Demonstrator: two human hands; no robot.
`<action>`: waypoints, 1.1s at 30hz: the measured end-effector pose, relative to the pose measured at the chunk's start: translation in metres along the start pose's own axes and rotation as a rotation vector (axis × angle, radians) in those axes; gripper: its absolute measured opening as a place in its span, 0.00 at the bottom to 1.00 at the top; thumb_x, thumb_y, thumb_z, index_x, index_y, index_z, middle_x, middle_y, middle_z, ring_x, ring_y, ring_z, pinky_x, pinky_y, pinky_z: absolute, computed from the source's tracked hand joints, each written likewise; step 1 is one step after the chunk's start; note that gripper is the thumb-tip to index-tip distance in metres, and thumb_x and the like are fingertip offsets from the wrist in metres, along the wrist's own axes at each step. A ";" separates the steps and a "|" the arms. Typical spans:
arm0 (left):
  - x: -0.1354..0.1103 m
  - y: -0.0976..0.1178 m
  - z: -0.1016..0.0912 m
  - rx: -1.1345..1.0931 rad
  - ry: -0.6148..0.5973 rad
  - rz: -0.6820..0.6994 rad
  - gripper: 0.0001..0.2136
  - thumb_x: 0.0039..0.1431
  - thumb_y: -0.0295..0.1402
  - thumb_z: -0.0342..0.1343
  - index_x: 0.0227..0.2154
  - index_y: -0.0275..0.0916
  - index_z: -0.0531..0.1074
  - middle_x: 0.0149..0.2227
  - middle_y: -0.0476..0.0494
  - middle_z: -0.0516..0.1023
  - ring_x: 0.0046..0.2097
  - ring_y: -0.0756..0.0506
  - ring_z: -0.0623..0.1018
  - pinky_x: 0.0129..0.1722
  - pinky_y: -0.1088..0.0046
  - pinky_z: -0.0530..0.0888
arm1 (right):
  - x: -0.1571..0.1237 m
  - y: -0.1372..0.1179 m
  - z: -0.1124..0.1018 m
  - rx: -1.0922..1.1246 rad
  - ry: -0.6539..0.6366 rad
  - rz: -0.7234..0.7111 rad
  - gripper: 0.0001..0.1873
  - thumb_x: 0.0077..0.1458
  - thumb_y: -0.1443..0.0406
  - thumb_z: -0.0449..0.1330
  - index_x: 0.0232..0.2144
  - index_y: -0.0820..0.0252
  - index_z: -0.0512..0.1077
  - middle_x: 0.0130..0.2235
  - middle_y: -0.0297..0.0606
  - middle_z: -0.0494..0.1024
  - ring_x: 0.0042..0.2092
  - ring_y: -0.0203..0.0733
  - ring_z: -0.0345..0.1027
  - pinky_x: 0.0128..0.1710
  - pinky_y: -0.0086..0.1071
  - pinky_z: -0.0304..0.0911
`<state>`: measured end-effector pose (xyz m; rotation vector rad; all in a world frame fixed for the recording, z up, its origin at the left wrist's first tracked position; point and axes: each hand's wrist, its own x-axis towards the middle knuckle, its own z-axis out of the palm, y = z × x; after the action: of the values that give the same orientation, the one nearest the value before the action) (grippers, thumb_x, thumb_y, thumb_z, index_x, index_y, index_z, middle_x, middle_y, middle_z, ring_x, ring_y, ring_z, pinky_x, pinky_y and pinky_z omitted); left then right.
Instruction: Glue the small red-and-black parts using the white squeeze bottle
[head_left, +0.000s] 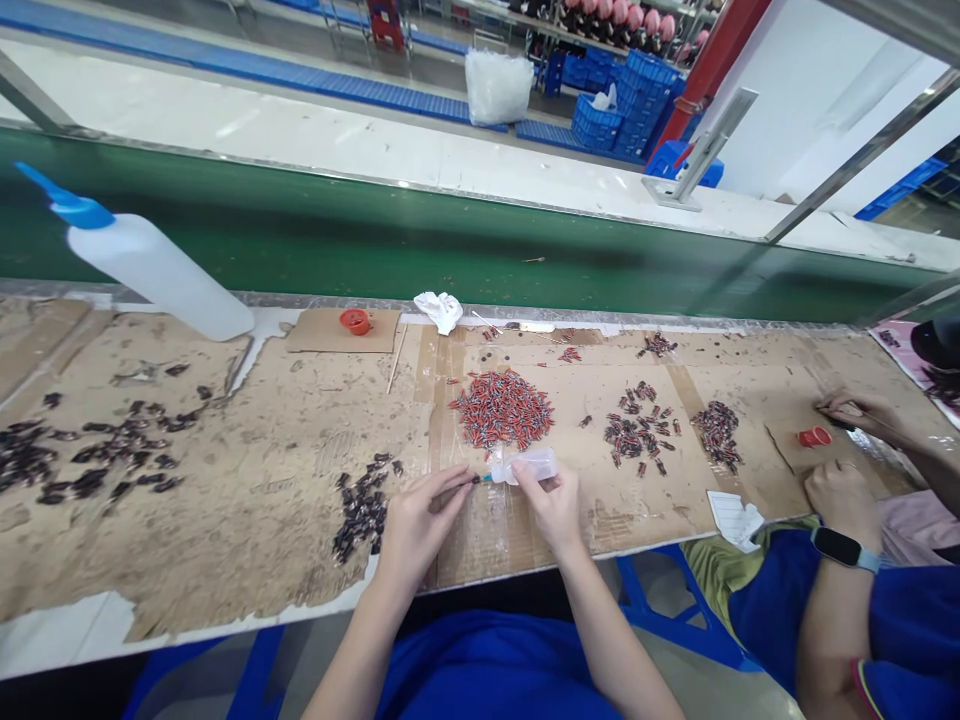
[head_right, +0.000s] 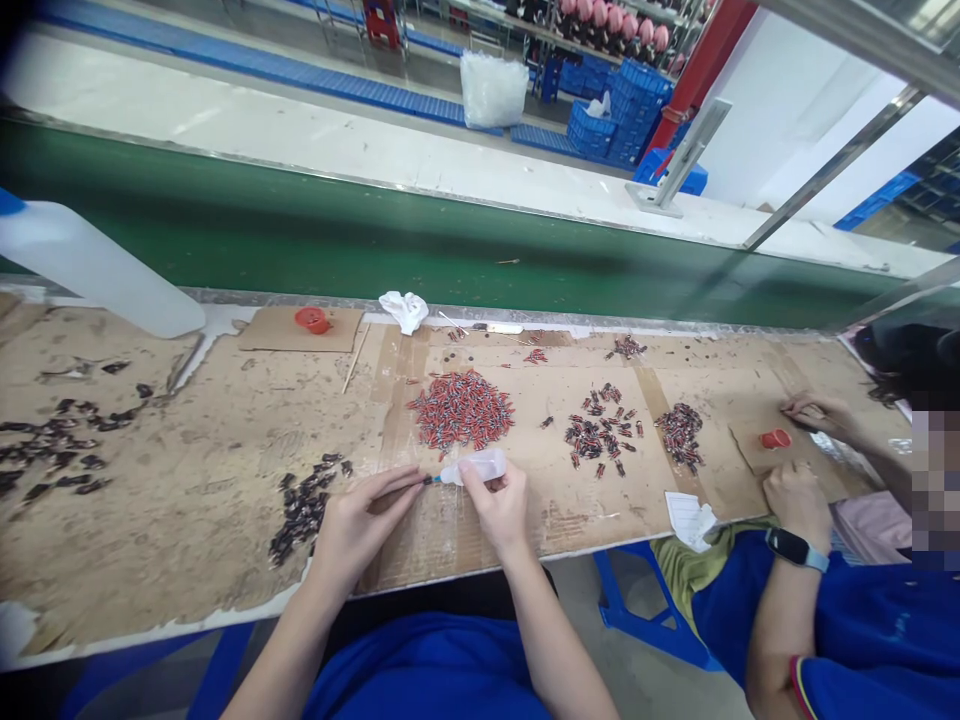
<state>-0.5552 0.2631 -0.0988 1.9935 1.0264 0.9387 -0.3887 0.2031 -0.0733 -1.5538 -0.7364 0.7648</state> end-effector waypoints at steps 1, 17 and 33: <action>0.000 0.000 0.000 -0.001 0.003 -0.004 0.08 0.59 0.36 0.57 0.39 0.41 0.77 0.36 0.46 0.84 0.40 0.43 0.83 0.45 0.63 0.79 | 0.000 0.001 0.000 -0.004 -0.007 0.001 0.15 0.46 0.55 0.65 0.24 0.63 0.76 0.26 0.40 0.80 0.28 0.43 0.73 0.29 0.33 0.68; -0.002 -0.001 0.001 0.005 0.024 -0.012 0.08 0.58 0.35 0.57 0.38 0.42 0.77 0.35 0.45 0.84 0.38 0.43 0.83 0.44 0.63 0.79 | 0.002 -0.001 -0.002 0.003 0.014 0.012 0.15 0.47 0.55 0.64 0.22 0.62 0.74 0.23 0.37 0.77 0.26 0.40 0.68 0.28 0.32 0.65; -0.002 -0.001 0.001 -0.036 0.001 -0.057 0.08 0.58 0.36 0.57 0.37 0.41 0.77 0.36 0.45 0.84 0.39 0.42 0.83 0.46 0.62 0.79 | 0.000 0.000 0.001 -0.002 -0.043 0.003 0.15 0.47 0.55 0.64 0.26 0.62 0.77 0.28 0.41 0.81 0.31 0.45 0.74 0.32 0.35 0.69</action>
<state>-0.5555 0.2619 -0.1003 1.9245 1.0537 0.9213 -0.3894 0.2041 -0.0735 -1.5443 -0.7662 0.8019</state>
